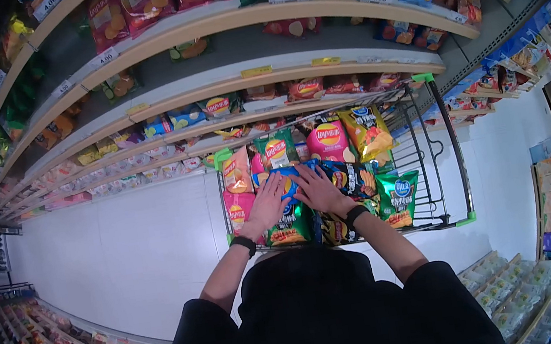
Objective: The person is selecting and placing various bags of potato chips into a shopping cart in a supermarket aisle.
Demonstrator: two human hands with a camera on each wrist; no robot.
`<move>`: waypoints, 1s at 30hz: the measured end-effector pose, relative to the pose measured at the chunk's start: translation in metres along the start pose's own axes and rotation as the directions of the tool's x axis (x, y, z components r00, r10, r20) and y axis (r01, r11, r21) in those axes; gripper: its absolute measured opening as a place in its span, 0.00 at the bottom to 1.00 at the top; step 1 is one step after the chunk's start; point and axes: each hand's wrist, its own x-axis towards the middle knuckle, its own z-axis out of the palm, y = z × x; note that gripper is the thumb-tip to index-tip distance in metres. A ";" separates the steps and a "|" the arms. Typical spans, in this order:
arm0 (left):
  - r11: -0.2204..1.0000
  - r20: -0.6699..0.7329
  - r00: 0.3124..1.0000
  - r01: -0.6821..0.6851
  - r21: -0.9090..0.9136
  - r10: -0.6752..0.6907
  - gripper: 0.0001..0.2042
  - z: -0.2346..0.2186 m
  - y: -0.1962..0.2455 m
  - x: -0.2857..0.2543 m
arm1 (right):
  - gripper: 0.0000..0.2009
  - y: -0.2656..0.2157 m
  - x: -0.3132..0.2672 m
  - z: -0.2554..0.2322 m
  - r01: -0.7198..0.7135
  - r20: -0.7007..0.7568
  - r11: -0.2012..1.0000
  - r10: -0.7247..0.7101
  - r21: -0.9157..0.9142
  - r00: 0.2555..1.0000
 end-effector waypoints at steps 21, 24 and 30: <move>0.978 -0.125 0.989 0.050 -0.203 -0.076 0.28 0.005 -0.013 -0.014 | 0.29 0.000 -0.001 0.004 -0.007 -0.036 0.996 0.011 0.085 0.999; 0.979 -0.127 0.988 0.060 -0.194 -0.086 0.28 0.005 -0.010 -0.015 | 0.29 0.001 0.000 0.006 -0.003 -0.036 0.996 0.006 0.086 0.999; 0.957 -0.152 0.980 0.082 -0.278 -0.129 0.26 0.000 -0.010 -0.015 | 0.30 -0.002 -0.001 -0.012 -0.005 -0.029 0.991 0.009 0.130 1.000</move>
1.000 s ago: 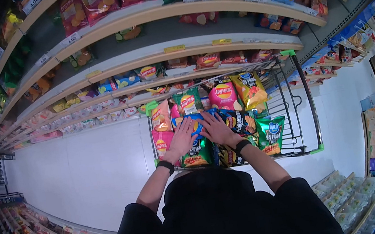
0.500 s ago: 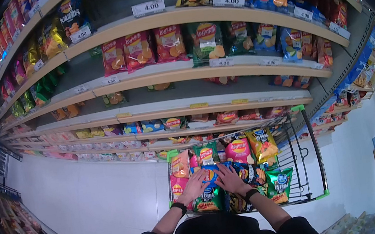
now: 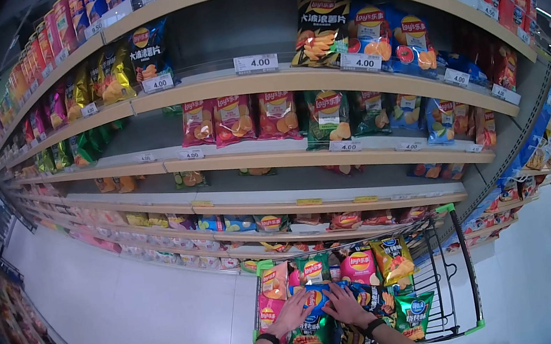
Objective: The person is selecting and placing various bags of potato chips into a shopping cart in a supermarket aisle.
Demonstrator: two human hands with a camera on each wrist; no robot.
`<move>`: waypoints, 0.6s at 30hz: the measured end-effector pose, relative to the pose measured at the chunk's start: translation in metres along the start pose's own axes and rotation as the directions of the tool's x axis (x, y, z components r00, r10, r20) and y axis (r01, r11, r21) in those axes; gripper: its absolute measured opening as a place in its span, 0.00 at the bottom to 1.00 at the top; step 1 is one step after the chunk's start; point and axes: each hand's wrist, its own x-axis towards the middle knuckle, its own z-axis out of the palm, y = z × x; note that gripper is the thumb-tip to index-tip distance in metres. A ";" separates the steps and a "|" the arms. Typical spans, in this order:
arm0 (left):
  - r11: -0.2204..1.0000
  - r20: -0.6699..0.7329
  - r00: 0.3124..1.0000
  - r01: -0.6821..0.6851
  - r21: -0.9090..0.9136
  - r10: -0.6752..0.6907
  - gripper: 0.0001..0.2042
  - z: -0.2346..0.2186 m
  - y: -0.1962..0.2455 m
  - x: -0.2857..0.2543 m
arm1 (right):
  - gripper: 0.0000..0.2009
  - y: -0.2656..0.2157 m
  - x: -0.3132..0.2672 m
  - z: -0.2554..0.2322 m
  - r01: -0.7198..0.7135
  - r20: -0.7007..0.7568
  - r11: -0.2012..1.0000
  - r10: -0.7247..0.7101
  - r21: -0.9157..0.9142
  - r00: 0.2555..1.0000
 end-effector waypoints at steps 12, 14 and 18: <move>0.941 -0.290 0.908 0.332 0.058 -0.303 0.13 -0.023 -0.067 -0.011 | 0.27 0.066 -0.046 -0.117 -0.321 -0.377 0.937 0.250 -0.137 0.892; 0.893 -0.288 0.864 0.446 0.063 -0.412 0.11 -0.032 -0.070 -0.019 | 0.27 0.081 -0.060 -0.136 -0.429 -0.466 0.892 0.321 -0.144 0.824; 0.807 -0.237 0.781 0.590 -0.025 -0.578 0.14 -0.046 -0.068 -0.025 | 0.29 0.114 -0.095 -0.178 -0.600 -0.641 0.794 0.409 -0.100 0.649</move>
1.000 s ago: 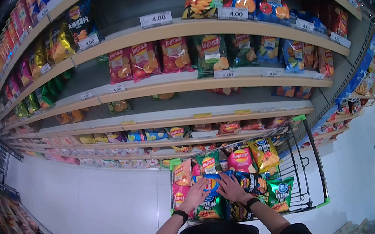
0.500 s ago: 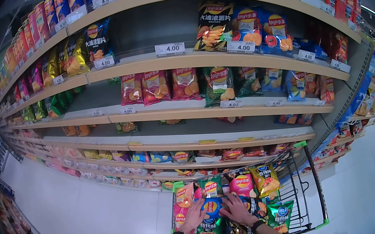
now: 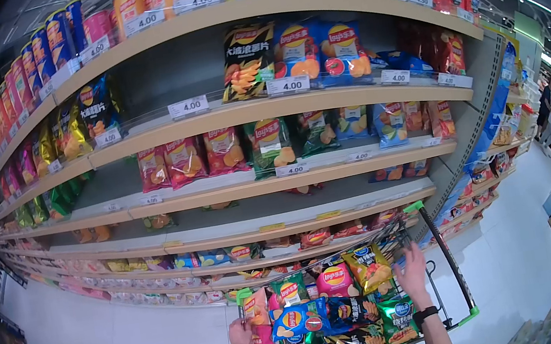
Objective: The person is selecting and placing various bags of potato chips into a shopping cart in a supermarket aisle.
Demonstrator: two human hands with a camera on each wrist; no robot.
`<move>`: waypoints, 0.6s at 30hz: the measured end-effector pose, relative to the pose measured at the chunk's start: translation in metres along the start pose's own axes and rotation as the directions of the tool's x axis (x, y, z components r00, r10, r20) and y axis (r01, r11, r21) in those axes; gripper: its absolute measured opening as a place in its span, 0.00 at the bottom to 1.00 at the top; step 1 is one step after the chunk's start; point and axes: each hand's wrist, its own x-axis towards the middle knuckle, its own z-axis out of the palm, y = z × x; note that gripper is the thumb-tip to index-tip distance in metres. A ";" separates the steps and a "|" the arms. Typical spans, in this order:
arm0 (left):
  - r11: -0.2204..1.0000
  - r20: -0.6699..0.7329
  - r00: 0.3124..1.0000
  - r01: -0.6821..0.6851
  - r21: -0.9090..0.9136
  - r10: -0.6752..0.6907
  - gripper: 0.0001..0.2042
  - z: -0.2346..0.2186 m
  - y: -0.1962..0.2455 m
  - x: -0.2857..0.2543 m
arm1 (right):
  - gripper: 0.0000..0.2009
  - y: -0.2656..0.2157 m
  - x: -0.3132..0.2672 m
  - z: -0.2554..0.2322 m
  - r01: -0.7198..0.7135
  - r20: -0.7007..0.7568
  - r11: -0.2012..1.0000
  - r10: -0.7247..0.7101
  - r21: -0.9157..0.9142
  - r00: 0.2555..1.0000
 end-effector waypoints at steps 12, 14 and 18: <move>0.979 0.365 0.912 0.143 0.144 -0.186 0.18 0.050 -0.055 -0.016 | 0.38 0.143 -0.032 -0.007 -0.516 0.084 0.825 0.545 -0.231 0.834; 0.975 0.345 0.912 0.208 0.077 -0.221 0.17 0.060 -0.063 -0.017 | 0.38 0.146 -0.034 -0.010 -0.464 0.125 0.843 0.509 -0.271 0.852; 0.969 0.235 0.942 0.247 -0.010 -0.238 0.15 0.057 -0.037 -0.031 | 0.41 0.136 -0.037 -0.024 -0.322 0.201 0.861 0.422 -0.394 0.884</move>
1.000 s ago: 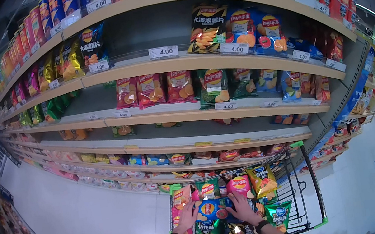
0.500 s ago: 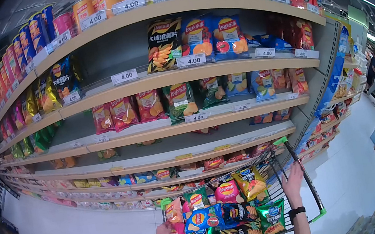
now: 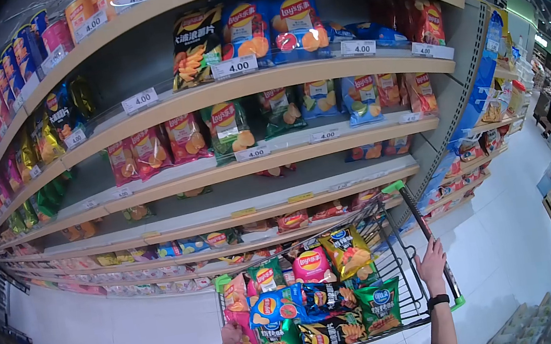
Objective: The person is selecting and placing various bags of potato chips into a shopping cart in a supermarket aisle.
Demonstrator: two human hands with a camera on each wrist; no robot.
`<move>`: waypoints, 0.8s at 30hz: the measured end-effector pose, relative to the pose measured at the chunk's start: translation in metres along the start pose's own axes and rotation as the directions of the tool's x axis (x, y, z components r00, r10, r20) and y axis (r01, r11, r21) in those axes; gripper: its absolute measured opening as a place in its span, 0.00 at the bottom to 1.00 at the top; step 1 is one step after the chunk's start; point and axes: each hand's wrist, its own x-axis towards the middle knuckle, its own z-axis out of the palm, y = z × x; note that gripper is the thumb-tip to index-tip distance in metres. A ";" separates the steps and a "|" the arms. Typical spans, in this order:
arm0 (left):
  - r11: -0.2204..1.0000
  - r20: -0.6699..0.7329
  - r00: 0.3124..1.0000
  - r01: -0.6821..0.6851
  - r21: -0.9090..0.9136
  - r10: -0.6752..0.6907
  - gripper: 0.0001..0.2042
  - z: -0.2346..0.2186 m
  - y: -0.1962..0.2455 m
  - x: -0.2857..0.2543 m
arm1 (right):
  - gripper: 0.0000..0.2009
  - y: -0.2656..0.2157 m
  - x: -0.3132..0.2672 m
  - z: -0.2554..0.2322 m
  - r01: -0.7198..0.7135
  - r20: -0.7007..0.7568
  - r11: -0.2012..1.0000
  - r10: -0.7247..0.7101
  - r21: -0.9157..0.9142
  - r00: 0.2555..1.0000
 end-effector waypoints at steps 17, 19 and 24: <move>0.994 -0.130 0.989 -0.084 -0.063 0.075 0.19 0.027 -0.023 -0.005 | 0.23 0.021 0.049 -0.039 0.149 0.189 0.988 -0.140 -0.037 0.972; 0.991 -0.163 0.979 -0.129 -0.032 0.122 0.19 0.031 -0.026 -0.004 | 0.24 0.018 0.049 -0.047 0.123 0.252 0.992 -0.109 -0.037 0.962; 0.991 -0.118 0.992 -0.065 -0.114 0.051 0.19 0.029 -0.018 -0.022 | 0.26 0.023 0.054 -0.050 0.206 0.297 0.977 -0.179 -0.061 0.938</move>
